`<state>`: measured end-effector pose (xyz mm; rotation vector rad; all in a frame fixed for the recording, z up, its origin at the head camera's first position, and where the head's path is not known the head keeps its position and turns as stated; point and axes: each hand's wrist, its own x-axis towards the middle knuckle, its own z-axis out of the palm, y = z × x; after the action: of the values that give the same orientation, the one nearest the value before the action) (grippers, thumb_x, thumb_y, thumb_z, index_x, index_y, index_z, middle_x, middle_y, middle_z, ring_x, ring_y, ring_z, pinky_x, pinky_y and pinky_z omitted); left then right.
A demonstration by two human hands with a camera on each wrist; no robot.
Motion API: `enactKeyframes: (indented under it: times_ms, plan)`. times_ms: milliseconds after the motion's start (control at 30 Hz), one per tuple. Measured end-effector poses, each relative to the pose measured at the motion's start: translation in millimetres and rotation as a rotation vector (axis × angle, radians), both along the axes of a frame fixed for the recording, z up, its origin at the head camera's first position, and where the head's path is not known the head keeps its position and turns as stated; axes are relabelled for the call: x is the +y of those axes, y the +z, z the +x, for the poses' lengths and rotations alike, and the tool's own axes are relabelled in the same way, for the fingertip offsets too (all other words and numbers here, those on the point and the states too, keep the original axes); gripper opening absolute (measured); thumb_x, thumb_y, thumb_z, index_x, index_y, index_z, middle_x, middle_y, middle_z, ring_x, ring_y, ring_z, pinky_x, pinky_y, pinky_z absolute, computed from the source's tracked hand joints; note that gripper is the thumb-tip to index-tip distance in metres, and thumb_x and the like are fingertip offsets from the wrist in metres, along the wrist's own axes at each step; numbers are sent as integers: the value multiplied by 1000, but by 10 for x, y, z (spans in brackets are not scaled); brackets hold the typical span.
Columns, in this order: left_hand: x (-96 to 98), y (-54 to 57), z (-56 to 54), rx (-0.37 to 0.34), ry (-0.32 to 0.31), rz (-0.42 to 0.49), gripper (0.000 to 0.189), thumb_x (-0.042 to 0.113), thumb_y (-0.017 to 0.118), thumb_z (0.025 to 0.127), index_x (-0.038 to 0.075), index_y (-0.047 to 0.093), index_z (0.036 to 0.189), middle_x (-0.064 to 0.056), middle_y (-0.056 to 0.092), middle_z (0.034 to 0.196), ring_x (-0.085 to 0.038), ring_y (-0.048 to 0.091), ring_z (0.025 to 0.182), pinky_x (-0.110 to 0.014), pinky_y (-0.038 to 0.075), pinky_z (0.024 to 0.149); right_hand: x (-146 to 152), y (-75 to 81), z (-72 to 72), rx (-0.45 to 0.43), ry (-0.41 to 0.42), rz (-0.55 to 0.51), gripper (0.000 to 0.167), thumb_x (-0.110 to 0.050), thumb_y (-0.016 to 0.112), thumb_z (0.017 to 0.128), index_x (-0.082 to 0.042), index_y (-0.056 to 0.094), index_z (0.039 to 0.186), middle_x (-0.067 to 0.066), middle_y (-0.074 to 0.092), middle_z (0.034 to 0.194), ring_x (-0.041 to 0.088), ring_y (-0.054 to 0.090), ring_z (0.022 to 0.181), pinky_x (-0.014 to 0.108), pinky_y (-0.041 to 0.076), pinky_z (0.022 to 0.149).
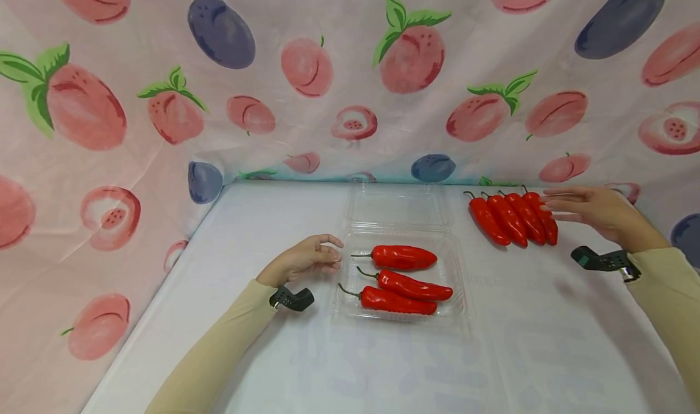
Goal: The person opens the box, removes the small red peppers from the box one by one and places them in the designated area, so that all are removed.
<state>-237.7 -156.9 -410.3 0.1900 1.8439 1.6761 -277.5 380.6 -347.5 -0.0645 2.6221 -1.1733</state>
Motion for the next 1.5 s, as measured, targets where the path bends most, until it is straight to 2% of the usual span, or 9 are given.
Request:
enactKeyframes:
  times_ms: [233, 433, 533, 700, 867, 933, 1067, 1200, 1500]
  plan:
    - [11, -1, 5, -3, 11, 9, 37, -4, 50, 92, -9, 38, 126, 5, 61, 75, -4, 62, 70, -16, 56, 65, -205, 104, 73, 21, 141, -88, 59, -19, 55, 94, 7, 29, 141, -38, 53, 98, -18, 54, 91, 20, 57, 75]
    - [12, 18, 14, -4, 11, 13, 38, -4, 50, 92, -10, 36, 127, 5, 61, 75, -4, 62, 70, -17, 56, 66, -416, 206, 130, 60, 179, -17, 54, -21, 62, 90, -2, 42, 137, -35, 56, 99, -16, 51, 92, 21, 57, 75]
    - [13, 20, 13, -2, 7, 17, 39, -5, 50, 92, -11, 36, 128, 6, 61, 74, -4, 62, 70, -16, 56, 66, -527, 250, 165, 83, 202, -2, 51, -20, 63, 90, -1, 44, 134, -33, 56, 100, -16, 50, 93, 20, 56, 74]
    - [13, 12, 8, -2, 7, 19, 38, -5, 49, 92, -11, 36, 127, 6, 61, 74, -4, 62, 70, -16, 56, 65, -711, 307, 209, 95, 224, 10, 48, -22, 64, 89, -1, 50, 130, -22, 61, 106, -13, 52, 93, 21, 56, 74]
    - [9, 4, 4, -7, 13, 19, 36, -5, 50, 92, -9, 37, 126, 5, 61, 75, -4, 62, 70, -16, 56, 65, -879, 348, 250, 65, 254, 23, 47, -26, 63, 90, -3, 52, 130, 10, 62, 124, -12, 53, 95, 22, 56, 76]
    - [9, 2, 2, -6, 13, 15, 36, -5, 50, 92, -9, 38, 126, 5, 61, 75, -4, 62, 70, -16, 56, 65, -948, 356, 267, 54, 266, 33, 48, -28, 63, 90, -4, 52, 130, 17, 58, 127, -12, 53, 94, 22, 56, 75]
    - [9, -4, 2, -5, 12, 13, 36, -5, 50, 92, -9, 38, 126, 5, 61, 75, -4, 63, 70, -16, 56, 65, -1092, 358, 296, 53, 291, 31, 47, -28, 65, 88, -4, 55, 127, 17, 62, 122, -6, 58, 94, 22, 56, 76]
    - [11, -4, 3, -5, 10, 10, 38, -4, 50, 92, -10, 37, 127, 5, 61, 75, -4, 63, 70, -16, 56, 65, -1231, 342, 305, 33, 325, -40, 44, -21, 67, 86, -1, 57, 123, 15, 67, 114, 3, 65, 94, 26, 58, 78]
    - [10, 1, -6, -4, 3, 13, 39, -4, 50, 92, -9, 36, 128, 5, 61, 76, -4, 62, 70, -16, 56, 66, -1506, 310, 314, -42, 398, -57, 45, -20, 67, 86, 2, 56, 123, 23, 62, 119, 20, 66, 100, 33, 57, 83]
